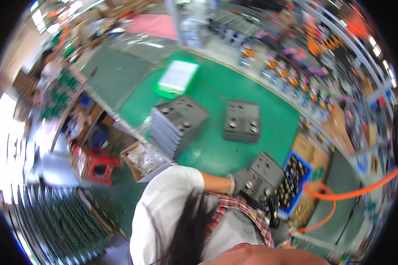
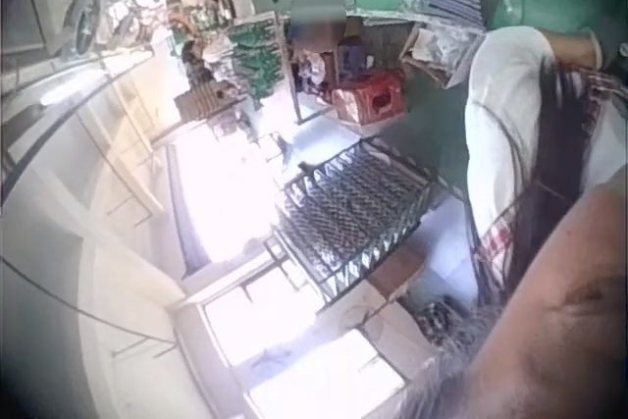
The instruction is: Assemble metal electronic housings using an air-powered screwdriver to secure components.
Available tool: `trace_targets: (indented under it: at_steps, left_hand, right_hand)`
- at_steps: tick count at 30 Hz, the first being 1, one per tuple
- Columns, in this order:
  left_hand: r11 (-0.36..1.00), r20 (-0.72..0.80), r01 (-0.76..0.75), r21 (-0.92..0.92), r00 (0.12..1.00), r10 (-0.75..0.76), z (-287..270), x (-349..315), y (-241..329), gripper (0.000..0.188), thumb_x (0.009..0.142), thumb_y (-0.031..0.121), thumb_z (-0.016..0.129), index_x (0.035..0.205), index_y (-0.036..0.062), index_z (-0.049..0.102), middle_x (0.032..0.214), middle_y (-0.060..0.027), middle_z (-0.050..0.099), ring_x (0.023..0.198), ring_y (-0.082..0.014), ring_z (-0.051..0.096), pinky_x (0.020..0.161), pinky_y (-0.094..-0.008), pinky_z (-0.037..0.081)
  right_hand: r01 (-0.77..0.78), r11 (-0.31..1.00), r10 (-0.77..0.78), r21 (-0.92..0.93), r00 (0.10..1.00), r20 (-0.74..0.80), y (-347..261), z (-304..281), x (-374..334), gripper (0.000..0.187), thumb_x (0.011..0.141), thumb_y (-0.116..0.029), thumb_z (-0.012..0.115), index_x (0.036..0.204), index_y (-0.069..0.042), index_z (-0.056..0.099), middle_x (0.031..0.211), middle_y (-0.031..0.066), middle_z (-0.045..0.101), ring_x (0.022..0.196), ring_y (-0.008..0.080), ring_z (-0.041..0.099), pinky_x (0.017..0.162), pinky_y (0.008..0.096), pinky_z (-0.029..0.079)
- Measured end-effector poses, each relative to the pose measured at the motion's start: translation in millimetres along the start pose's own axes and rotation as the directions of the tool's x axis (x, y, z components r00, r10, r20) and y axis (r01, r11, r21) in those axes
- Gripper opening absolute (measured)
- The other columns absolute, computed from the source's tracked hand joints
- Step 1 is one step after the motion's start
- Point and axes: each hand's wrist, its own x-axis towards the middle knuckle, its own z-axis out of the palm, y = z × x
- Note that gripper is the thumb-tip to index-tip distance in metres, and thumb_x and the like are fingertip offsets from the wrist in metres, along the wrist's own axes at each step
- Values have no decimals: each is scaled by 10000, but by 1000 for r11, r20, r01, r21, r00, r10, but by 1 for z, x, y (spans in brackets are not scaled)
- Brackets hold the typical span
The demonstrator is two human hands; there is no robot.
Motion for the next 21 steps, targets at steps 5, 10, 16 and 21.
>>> trace_targets:
  at_steps: [5, 10, 16, 21]
  left_hand:
    - [821, 12, 476, -315, 867, -498, -10, -4, 24, 341, 806, 306, 467, 855, -9, 588, 792, -219, 596, 711, -337, 582, 651, -386, 452]
    - [957, 52, 213, 199, 972, -227, 16, -1, -6, 357, 854, 319, 409, 895, 9, 581, 815, -215, 582, 742, -326, 579, 668, -397, 449]
    - [978, 118, 200, 57, 971, -206, -1, -1, 9, 339, 878, 294, 371, 925, 22, 567, 825, -210, 565, 776, -333, 580, 683, -393, 458]
    - [978, 148, 203, 51, 967, -209, -11, 0, 7, 356, 850, 320, 409, 913, 8, 568, 820, -206, 587, 768, -342, 574, 671, -395, 449]
  right_hand:
    - [-124, 968, 64, 221, 964, 260, 46, 17, 16, 461, 715, -271, 642, 1082, -41, 484, 944, 116, 608, 847, 262, 567, 713, 338, 435]
    - [163, 983, -173, 82, 975, 140, 74, 35, 38, 439, 713, -304, 641, 998, -6, 490, 873, 167, 587, 772, 299, 561, 659, 373, 434]
    - [208, 962, -175, -176, 967, 187, 97, 41, 47, 418, 740, -301, 607, 1013, -7, 487, 872, 194, 568, 777, 375, 534, 646, 441, 417]
    - [415, 596, -556, -688, 831, 20, 87, 31, 51, 471, 716, -292, 620, 1059, -2, 477, 899, 210, 563, 794, 383, 535, 670, 449, 416]
